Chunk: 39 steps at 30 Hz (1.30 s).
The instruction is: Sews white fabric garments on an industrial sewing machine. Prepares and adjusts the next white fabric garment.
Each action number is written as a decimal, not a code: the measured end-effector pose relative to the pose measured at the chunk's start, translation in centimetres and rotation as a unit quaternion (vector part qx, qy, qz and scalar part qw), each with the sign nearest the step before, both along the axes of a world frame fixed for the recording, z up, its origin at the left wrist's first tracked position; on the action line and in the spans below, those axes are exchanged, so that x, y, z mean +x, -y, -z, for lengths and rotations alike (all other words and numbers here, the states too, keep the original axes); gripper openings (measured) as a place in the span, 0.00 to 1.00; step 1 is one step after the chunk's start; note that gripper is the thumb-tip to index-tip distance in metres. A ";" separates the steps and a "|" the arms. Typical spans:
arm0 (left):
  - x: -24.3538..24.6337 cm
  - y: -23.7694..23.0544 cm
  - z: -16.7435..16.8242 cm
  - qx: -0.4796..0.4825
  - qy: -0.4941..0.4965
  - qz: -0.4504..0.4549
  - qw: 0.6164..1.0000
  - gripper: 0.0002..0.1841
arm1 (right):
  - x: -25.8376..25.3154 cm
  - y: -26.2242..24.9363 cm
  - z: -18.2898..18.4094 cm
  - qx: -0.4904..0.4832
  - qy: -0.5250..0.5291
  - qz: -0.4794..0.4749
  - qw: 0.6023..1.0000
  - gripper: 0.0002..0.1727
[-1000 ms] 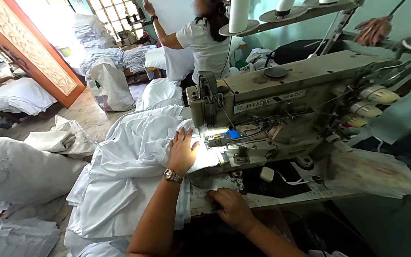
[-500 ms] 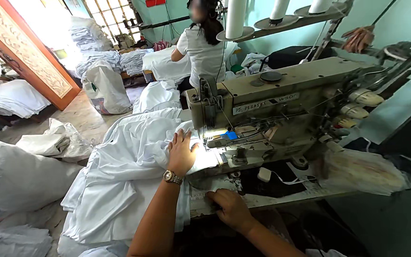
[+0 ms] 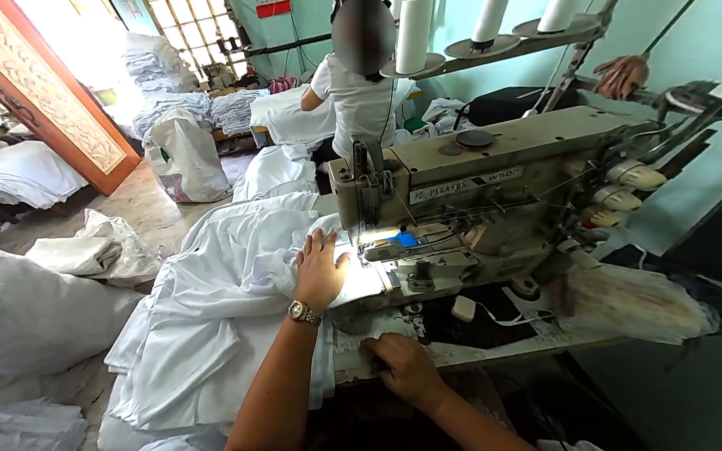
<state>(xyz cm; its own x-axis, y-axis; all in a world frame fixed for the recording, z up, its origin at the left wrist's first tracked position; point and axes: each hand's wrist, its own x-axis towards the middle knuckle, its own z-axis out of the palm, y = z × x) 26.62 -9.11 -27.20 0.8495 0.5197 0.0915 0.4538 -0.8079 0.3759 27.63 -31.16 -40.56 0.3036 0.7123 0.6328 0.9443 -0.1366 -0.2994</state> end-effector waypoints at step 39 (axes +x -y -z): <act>1.0 -0.5 -0.4 0.073 0.109 0.131 0.983 0.13 | -0.5 0.3 -1.0 -0.065 0.002 -0.004 0.998 0.12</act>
<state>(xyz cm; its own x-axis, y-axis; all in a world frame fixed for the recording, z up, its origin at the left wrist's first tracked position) 27.66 -8.60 -26.81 0.9042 0.2533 0.3438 0.1438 -0.9386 0.3135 27.15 -31.46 -39.58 0.2949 0.7909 0.5362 0.9468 -0.1663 -0.2754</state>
